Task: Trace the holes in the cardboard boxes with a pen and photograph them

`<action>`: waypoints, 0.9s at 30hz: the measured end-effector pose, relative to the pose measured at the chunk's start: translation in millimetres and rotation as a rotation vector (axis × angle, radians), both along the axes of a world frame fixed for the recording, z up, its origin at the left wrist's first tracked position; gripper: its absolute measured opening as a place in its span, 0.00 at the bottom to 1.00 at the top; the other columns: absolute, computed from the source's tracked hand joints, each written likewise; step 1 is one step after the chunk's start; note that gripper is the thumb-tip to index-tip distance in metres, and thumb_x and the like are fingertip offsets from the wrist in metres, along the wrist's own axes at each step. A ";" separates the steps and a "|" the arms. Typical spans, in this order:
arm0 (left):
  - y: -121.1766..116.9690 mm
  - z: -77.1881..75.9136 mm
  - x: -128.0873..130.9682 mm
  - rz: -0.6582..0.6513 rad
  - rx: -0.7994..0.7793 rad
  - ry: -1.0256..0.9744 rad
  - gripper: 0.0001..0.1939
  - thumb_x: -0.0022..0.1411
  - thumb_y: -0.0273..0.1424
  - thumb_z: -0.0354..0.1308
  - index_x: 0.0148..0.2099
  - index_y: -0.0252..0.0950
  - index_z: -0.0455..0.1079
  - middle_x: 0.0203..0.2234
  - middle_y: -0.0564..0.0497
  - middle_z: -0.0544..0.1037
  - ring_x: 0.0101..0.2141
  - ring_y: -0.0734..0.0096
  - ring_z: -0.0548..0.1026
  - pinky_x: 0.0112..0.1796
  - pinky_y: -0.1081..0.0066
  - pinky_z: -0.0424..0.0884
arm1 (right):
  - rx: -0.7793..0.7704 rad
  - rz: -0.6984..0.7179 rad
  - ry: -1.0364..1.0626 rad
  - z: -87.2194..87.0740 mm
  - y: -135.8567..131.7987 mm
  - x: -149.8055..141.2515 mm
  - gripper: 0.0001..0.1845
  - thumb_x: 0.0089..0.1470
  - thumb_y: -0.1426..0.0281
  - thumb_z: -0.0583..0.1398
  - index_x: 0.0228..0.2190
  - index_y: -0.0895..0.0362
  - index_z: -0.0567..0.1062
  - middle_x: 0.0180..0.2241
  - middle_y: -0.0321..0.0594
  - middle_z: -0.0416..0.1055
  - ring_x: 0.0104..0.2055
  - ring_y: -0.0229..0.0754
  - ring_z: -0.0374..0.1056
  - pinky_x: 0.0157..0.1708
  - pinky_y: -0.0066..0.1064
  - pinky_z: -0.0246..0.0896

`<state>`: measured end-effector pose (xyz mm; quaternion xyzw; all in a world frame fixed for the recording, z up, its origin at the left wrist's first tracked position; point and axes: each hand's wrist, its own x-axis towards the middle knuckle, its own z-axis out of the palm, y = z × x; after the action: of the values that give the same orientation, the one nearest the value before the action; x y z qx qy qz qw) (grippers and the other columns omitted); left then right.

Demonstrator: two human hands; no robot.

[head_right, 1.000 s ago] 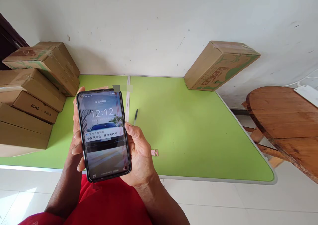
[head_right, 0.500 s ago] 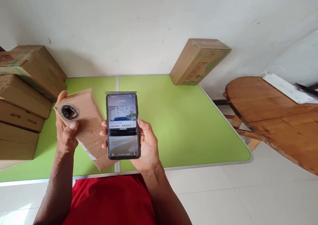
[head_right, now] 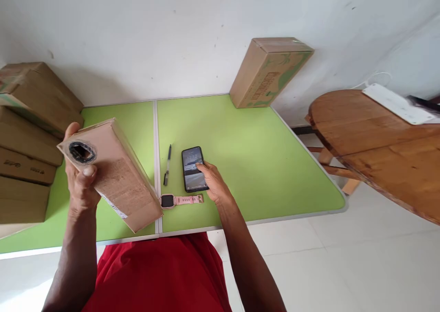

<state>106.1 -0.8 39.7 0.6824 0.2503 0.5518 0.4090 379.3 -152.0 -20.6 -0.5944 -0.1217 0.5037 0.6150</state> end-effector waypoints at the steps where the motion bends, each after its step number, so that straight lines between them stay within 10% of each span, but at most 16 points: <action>1: -1.1 0.5 0.7 0.001 -0.004 -0.008 0.54 0.55 0.62 0.72 0.78 0.53 0.62 0.62 0.48 0.75 0.65 0.35 0.72 0.66 0.39 0.67 | -0.010 -0.003 -0.023 -1.9 0.2 2.4 0.21 0.39 0.56 0.75 0.32 0.55 0.79 0.27 0.37 0.81 0.27 0.43 0.75 0.32 0.33 0.70; 11: -8.3 5.1 7.6 -0.019 -0.004 -0.019 0.55 0.55 0.63 0.73 0.78 0.54 0.62 0.65 0.43 0.76 0.64 0.36 0.77 0.63 0.40 0.75 | -0.160 0.041 -0.489 -15.8 0.6 20.8 0.24 0.42 0.46 0.68 0.28 0.52 0.74 0.25 0.34 0.72 0.30 0.43 0.65 0.32 0.36 0.58; 18: -23.7 14.6 8.5 0.031 -0.077 -0.028 0.56 0.56 0.57 0.76 0.78 0.44 0.60 0.65 0.38 0.77 0.59 0.42 0.80 0.59 0.51 0.78 | -0.331 0.105 -0.905 -11.2 -5.7 33.2 0.26 0.41 0.45 0.61 0.34 0.52 0.78 0.33 0.50 0.81 0.39 0.62 0.76 0.45 0.52 0.67; 23: -22.2 16.3 9.6 0.146 -0.448 -0.463 0.50 0.45 0.49 0.84 0.68 0.47 0.72 0.56 0.47 0.81 0.54 0.53 0.80 0.55 0.62 0.76 | -0.257 0.122 -1.171 -2.9 -7.6 29.5 0.31 0.47 0.43 0.56 0.39 0.54 0.78 0.48 0.70 0.79 0.59 0.85 0.72 0.61 0.74 0.64; 27: -5.4 21.3 9.9 0.163 -0.778 -0.809 0.34 0.46 0.52 0.81 0.49 0.41 0.76 0.41 0.49 0.82 0.49 0.52 0.81 0.51 0.62 0.78 | 0.038 0.190 -1.308 -5.0 11.8 -1.6 0.35 0.55 0.41 0.60 0.52 0.52 0.79 0.55 0.63 0.79 0.61 0.80 0.73 0.55 0.77 0.72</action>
<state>116.0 -6.2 61.0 0.1940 0.3103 0.6662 0.6498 377.7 -140.2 -25.6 -0.7535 -0.5310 0.0886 0.3774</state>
